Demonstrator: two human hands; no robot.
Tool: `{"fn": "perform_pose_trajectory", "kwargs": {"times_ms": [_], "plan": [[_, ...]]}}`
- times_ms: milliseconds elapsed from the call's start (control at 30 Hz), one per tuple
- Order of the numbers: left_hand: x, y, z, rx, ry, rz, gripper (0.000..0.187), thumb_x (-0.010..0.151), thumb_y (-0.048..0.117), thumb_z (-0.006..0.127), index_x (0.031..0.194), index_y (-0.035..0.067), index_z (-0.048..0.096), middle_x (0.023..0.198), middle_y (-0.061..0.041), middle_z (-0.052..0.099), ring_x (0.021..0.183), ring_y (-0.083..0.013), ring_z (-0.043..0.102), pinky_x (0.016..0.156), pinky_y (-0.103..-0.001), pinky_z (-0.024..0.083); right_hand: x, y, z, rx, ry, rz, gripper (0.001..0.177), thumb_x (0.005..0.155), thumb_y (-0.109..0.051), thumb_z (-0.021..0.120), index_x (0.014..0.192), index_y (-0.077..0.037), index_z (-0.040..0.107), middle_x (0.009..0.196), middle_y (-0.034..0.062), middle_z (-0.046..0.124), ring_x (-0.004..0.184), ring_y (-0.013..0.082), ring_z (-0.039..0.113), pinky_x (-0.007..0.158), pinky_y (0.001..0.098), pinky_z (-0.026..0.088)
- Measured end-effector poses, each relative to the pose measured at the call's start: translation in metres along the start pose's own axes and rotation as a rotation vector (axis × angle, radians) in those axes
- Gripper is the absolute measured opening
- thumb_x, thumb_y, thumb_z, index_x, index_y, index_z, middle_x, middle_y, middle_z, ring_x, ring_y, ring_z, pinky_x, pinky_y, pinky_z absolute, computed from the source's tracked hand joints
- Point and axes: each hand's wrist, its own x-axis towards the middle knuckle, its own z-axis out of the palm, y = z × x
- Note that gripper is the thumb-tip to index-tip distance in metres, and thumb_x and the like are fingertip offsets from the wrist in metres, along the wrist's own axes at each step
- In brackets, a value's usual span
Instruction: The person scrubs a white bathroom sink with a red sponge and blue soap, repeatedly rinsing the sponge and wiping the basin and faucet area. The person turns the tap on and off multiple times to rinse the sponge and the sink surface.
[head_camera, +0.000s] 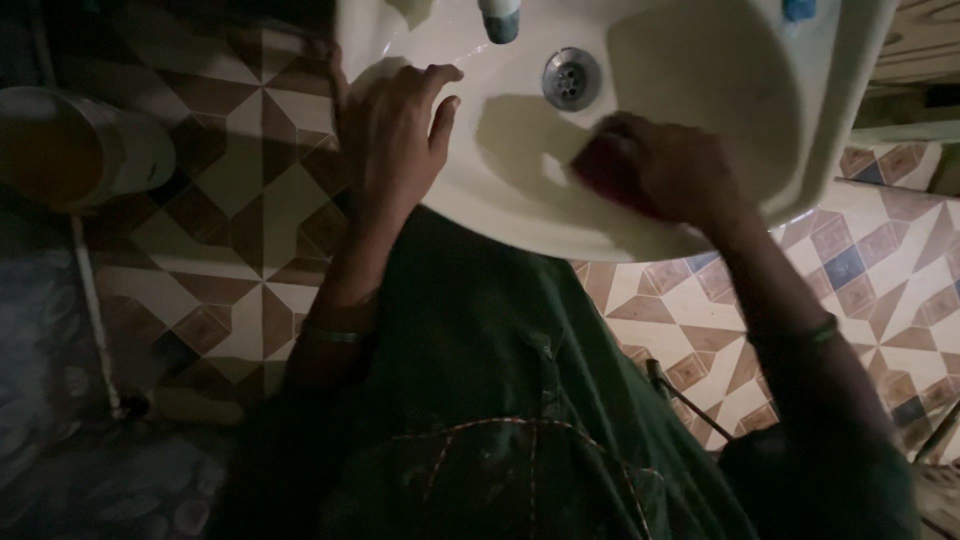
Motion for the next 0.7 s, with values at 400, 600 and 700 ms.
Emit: {"fn": "perform_pose_trajectory", "kwargs": {"times_ms": [400, 600, 700], "plan": [[0.004, 0.007, -0.011, 0.057, -0.019, 0.020, 0.022, 0.104, 0.024, 0.072, 0.125, 0.020, 0.069, 0.099, 0.000, 0.071, 0.106, -0.0185, 0.068, 0.122, -0.066, 0.001, 0.027, -0.010, 0.004, 0.507, -0.323, 0.207, 0.040, 0.109, -0.034, 0.048, 0.148, -0.034, 0.057, 0.118, 0.0118, 0.075, 0.088, 0.0306, 0.075, 0.090, 0.0484, 0.058], [0.001, -0.004, 0.001, 0.022, -0.068, -0.037, 0.022, 0.108, 0.026, 0.070, 0.130, 0.023, 0.069, 0.105, -0.001, 0.071, 0.103, -0.0180, 0.067, 0.124, -0.057, 0.009, 0.011, 0.046, 0.007, 0.492, -0.113, 0.232, 0.045, 0.101, -0.025, 0.060, 0.146, -0.025, 0.060, 0.121, 0.0157, 0.073, 0.096, 0.0347, 0.073, 0.086, 0.0482, 0.057], [0.001, -0.004, 0.006, -0.022, -0.051, -0.029, 0.026, 0.107, 0.025, 0.069, 0.132, 0.022, 0.067, 0.109, -0.001, 0.071, 0.110, -0.0194, 0.067, 0.122, -0.051, 0.016, 0.036, 0.021, 0.021, 0.471, -0.195, 0.304, 0.041, 0.102, -0.030, 0.059, 0.143, -0.029, 0.063, 0.116, 0.0144, 0.075, 0.094, 0.0343, 0.074, 0.087, 0.0481, 0.057]]}}
